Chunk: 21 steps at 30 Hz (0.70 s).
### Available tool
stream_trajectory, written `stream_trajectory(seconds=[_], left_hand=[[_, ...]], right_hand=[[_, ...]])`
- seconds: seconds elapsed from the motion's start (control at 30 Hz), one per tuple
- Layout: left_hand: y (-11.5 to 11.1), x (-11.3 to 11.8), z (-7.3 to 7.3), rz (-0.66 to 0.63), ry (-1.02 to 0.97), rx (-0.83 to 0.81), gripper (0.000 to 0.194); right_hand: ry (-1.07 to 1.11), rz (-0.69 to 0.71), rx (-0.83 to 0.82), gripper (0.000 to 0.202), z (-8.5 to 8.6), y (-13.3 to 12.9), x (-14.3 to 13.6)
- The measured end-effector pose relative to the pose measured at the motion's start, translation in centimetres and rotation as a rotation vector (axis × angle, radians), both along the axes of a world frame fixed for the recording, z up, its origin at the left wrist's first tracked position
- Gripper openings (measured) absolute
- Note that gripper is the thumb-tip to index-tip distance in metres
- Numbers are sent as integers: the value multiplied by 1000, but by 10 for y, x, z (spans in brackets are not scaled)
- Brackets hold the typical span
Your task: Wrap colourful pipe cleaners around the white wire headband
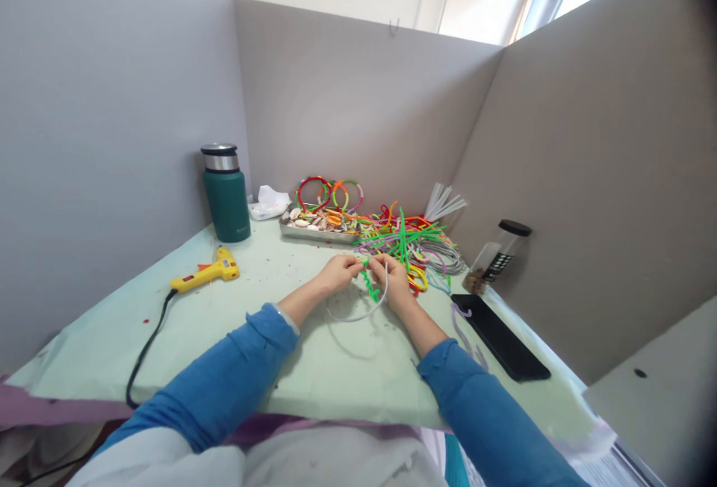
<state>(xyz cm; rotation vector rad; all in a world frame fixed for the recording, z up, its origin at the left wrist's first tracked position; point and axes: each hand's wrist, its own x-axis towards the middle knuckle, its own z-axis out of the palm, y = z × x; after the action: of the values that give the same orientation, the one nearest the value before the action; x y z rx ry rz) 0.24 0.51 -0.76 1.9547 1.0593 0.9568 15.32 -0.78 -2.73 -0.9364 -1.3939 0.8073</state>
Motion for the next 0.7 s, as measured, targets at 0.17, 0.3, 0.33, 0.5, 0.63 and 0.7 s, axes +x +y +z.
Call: stream_trajectory(seconds=[0.17, 0.3, 0.33, 0.5, 0.63, 0.7], left_hand=[[-4, 3, 2, -56, -168, -184, 26], [-11, 3, 10, -72, -257, -363, 30], [-13, 2, 11, -71, -268, -387, 31], [-14, 0, 11, -89, -302, -433, 38], [-14, 0, 9, -95, -292, -407, 39], [-14, 1, 10, -72, -282, -402, 39]], right_hand=[[5, 1, 36, 24, 2, -2, 0], [-9, -14, 59, 24, 1, -1, 1], [-9, -19, 60, 23, 0, -1, 1], [-14, -17, 58, 23, -1, 0, 2], [-40, -5, 39, 24, 1, -3, 1], [-48, 22, 17, 25, 2, -3, 1]])
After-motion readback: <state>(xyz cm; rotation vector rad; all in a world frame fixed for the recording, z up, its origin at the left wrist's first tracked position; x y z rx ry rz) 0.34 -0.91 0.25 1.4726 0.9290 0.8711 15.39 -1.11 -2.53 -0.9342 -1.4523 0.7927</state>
